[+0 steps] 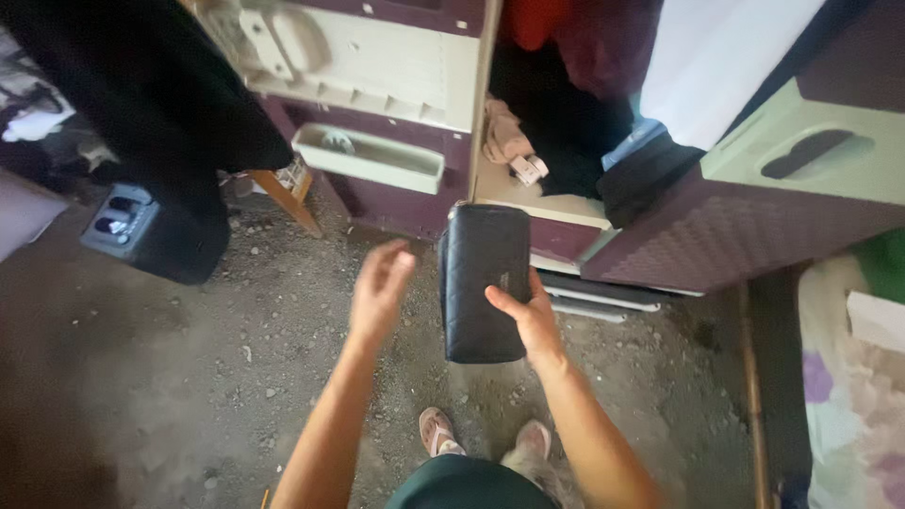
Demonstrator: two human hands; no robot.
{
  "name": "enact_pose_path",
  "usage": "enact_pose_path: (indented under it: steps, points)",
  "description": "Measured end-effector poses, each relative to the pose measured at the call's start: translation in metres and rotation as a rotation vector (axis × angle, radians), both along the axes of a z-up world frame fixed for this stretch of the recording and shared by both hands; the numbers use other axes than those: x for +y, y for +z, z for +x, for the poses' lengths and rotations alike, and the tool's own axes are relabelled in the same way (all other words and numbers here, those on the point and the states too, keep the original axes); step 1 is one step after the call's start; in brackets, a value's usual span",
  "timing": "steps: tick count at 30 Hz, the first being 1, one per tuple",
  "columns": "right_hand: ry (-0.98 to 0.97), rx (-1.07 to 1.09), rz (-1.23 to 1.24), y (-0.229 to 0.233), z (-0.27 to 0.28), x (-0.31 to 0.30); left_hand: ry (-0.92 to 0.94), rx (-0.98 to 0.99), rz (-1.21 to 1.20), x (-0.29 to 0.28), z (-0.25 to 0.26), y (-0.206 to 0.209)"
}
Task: The person repeatedly picks up small personal items from a table, including bottles, glasses, a hairbrush, a lanyard, and a cap, then places them into a drawer or hangs them on the cabinet. The person also moves a pack of tissues and a cap to a nearby shelf.
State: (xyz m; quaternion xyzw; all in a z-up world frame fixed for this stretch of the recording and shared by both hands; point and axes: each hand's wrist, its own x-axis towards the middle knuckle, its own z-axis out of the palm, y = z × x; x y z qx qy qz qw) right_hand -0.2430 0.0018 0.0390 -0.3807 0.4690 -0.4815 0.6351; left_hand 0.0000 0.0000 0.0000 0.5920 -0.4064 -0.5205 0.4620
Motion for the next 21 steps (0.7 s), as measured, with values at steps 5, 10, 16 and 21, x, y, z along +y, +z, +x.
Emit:
enact_pose_path:
  steps: [5, 10, 16, 21]
  points:
    - [-0.033, 0.219, -0.013, -0.023, -0.002, -0.005, -0.08, 0.406, 0.13, -0.01, -0.072, -0.029]
    - [0.104, 0.259, -0.01, -0.046, -0.031, -0.026, 0.044, 0.467, 0.139, -0.02, -0.091, -0.024]
    - [0.096, 0.362, 0.273, -0.093, -0.096, -0.086, 0.289, 0.356, 0.028, -0.047, -0.086, -0.001]
    - [-0.013, 0.189, 0.467, -0.188, -0.157, -0.163, 0.345, 0.269, -0.037, -0.061, -0.1, -0.01]
